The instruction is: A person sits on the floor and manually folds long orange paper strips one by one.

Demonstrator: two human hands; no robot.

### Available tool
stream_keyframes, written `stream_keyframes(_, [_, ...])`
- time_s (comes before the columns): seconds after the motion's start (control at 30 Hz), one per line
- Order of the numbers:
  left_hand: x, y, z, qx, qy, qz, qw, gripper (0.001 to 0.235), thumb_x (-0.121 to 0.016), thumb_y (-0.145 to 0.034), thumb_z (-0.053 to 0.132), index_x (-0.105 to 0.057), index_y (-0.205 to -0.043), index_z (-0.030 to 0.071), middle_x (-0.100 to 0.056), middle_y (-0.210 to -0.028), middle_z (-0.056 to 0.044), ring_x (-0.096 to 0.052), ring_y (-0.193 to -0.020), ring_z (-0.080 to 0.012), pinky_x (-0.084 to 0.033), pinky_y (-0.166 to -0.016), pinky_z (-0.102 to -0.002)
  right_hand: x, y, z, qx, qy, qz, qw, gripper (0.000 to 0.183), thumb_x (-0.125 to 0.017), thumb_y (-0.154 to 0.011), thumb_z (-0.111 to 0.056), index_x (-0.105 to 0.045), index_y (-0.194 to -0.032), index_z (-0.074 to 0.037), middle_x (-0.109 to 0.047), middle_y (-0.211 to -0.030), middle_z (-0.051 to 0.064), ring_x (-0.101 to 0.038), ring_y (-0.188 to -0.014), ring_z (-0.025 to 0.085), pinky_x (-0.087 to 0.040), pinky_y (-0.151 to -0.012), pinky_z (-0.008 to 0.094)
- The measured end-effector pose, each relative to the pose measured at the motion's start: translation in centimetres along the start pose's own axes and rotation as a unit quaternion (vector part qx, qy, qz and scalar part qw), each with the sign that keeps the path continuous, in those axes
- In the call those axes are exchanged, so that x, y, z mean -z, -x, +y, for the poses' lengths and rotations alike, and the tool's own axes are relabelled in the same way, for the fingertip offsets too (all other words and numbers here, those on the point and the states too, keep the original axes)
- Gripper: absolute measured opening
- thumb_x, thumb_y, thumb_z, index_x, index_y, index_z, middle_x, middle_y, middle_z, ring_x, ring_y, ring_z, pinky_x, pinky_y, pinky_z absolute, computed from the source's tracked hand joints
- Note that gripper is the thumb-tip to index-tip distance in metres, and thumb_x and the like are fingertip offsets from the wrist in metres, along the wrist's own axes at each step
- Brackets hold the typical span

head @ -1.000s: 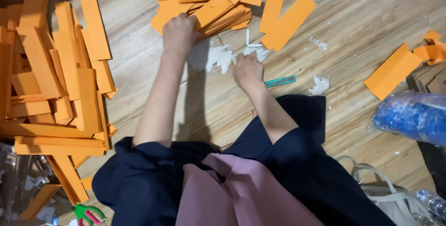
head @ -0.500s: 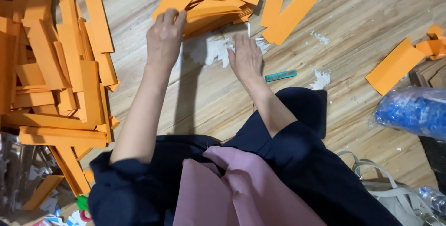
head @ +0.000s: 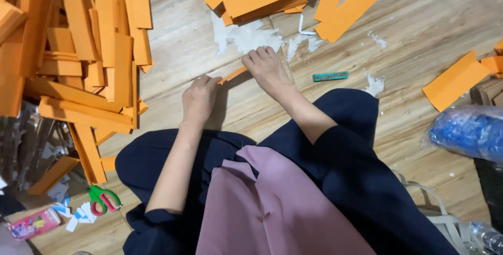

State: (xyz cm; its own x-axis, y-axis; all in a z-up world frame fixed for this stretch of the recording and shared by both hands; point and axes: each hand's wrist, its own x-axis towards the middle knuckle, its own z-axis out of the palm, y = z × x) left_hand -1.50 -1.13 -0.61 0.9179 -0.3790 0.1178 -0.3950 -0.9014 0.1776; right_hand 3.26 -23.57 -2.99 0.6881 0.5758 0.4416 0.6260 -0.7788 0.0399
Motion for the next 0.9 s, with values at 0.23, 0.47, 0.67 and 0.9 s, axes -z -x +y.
stream_keyframes(0.23, [-0.6,1.6,-0.5,-0.004,-0.024,0.098,0.995,0.021,-0.057,-0.082,0.018,-0.061,-0.101,0.027,-0.052,-0.082,0.005,-0.055,-0.078,-0.0134,-0.049,-0.057,-0.022,3.3,-0.8,-1.2,-0.100,-0.128,-0.194,0.967,0.027,-0.062,-0.076,-0.029,-0.052,-0.095,-0.013,-0.055,-0.089,0.010,-0.053,-0.086,0.030,-0.042,-0.071,0.040])
stream_keyframes(0.47, [1.6,2.9,-0.8,0.035,-0.053,0.212,0.975,0.029,-0.057,-0.086,0.011,-0.060,-0.112,0.025,-0.056,-0.098,0.002,-0.053,-0.092,-0.0156,-0.051,-0.065,-0.022,8.9,-0.7,0.4,-0.423,-0.764,-0.269,0.405,0.093,-0.049,-0.078,-0.064,-0.025,-0.134,0.006,-0.037,-0.129,0.034,-0.049,-0.110,0.043,-0.045,-0.088,0.044])
stream_keyframes(0.67, [-0.2,3.8,-0.3,0.023,-0.069,0.123,0.990,0.029,-0.065,-0.074,0.010,-0.066,-0.100,0.022,-0.056,-0.106,-0.002,-0.050,-0.098,-0.0231,-0.046,-0.072,-0.031,1.1,2.0,-1.5,-0.544,-0.673,-0.219,0.452,0.036,-0.051,-0.089,-0.018,-0.044,-0.116,0.004,-0.065,-0.081,0.018,-0.068,-0.065,0.021,-0.058,-0.053,0.028])
stream_keyframes(0.9, [-1.6,3.1,3.9,0.217,0.189,-0.085,0.954,0.054,-0.071,-0.053,0.030,-0.058,-0.104,0.017,-0.049,-0.091,-0.002,-0.053,-0.086,-0.0293,-0.044,-0.073,-0.040,0.5,2.0,-1.9,-0.528,-0.553,-0.081,0.640,0.020,-0.062,-0.081,-0.013,-0.064,-0.097,-0.002,-0.061,-0.058,0.011,-0.058,-0.038,0.014,-0.047,-0.031,0.020])
